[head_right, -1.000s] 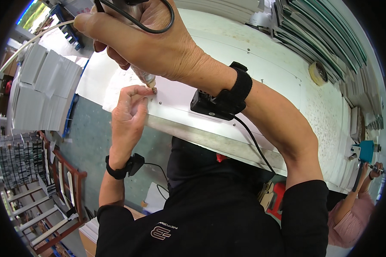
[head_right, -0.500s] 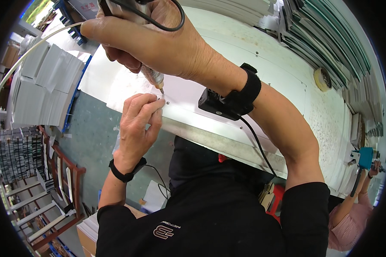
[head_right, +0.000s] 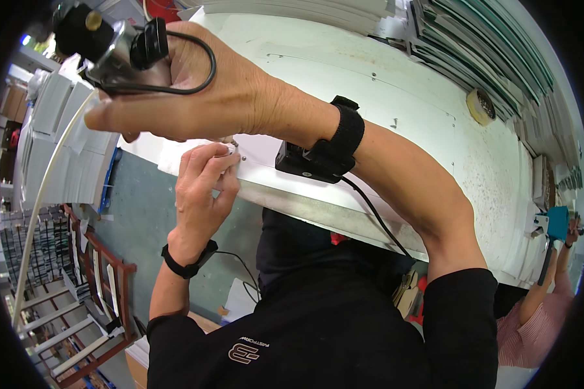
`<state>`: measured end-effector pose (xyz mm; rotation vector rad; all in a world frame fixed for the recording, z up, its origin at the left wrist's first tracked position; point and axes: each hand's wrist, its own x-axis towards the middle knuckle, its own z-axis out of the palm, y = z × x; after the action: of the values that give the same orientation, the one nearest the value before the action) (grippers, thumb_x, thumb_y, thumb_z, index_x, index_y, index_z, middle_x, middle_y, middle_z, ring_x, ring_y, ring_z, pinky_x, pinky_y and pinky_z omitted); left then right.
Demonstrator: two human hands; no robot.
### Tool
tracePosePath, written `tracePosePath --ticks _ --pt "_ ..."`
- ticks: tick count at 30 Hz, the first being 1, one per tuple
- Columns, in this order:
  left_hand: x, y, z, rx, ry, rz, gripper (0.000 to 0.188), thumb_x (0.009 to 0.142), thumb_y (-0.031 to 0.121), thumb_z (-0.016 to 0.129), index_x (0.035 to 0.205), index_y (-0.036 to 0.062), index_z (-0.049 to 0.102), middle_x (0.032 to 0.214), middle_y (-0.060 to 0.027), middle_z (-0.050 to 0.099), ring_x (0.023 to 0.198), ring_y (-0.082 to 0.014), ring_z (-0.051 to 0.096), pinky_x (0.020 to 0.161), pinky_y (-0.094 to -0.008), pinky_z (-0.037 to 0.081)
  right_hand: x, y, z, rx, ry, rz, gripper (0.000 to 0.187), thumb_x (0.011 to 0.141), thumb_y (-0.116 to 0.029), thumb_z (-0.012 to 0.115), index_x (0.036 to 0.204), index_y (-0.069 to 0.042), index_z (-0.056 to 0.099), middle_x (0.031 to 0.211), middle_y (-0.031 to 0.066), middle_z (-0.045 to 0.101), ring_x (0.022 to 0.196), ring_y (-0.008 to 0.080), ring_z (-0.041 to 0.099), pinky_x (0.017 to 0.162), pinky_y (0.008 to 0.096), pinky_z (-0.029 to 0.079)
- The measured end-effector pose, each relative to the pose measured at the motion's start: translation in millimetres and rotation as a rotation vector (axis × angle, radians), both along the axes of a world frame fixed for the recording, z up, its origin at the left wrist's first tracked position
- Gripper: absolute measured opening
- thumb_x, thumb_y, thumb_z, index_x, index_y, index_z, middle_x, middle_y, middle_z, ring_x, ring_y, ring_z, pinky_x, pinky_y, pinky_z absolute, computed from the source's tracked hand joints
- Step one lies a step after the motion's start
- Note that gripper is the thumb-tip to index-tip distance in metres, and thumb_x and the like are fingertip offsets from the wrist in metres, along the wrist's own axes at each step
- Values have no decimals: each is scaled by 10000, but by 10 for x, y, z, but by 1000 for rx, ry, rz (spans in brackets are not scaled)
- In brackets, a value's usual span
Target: The person uses a pneumatic screwdriver to fasten screws into pre-drilled holes on a white rectangular frame. After securing the frame, the person lifts it and places it onto a stack of similar frames. The person then picks up a dark rectangular panel from a nearby pile and places it on the workbench.
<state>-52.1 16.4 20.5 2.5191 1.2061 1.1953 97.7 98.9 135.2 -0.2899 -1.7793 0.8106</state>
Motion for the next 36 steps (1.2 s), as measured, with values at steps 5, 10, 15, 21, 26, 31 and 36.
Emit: tracePosePath --ticks 5,10,15,21,26,31,36 --pt "174 4 230 -139 83 -14 158 822 -4 739 971 40 714 986 -100 690 930 -298 653 815 -401 531 917 -216 471 -295 136 -59 318 931 -399 734 864 -89 701 696 30 683 498 77 590 466 215 483" --pt "1018 223 529 -279 90 -333 132 857 30 747 970 56 684 916 -84 683 855 -272 656 759 -390 527 2027 -370 637 -287 288 -315 401 1015 -445 583 851 -79 593 707 11 617 418 56 486 395 223 433" --pt "1755 511 525 -194 214 -453 159 911 101 722 1040 54 643 926 -105 690 866 -282 673 762 -382 543 2409 -662 564 -236 426 -438 335 1034 -405 568 883 -108 538 725 4 581 414 43 450 384 224 419" --pt "2048 572 442 -178 383 -401 125 906 113 727 987 55 652 900 -82 688 838 -283 660 734 -397 536 2629 -633 487 -410 530 -388 360 1017 -409 599 859 -90 546 744 11 583 452 56 476 424 241 423" --pt "2136 572 427 -139 454 -371 107 896 109 730 951 63 650 855 -78 664 828 -273 659 718 -396 541 2692 -591 489 -383 556 -388 361 1001 -413 625 850 -93 555 745 4 583 449 54 478 425 241 414" --pt "2190 590 378 35 583 -360 137 876 113 732 916 43 622 807 -93 632 784 -286 662 675 -396 552 2727 -512 424 -243 537 -420 333 998 -405 616 850 -112 560 719 -5 603 438 37 498 412 219 453" --pt "2020 517 474 -390 288 -405 106 890 49 688 915 31 587 859 -90 673 772 -216 676 703 -339 567 2649 -536 390 -229 584 -324 306 1019 -374 570 868 -107 559 712 9 623 394 47 489 363 236 466"
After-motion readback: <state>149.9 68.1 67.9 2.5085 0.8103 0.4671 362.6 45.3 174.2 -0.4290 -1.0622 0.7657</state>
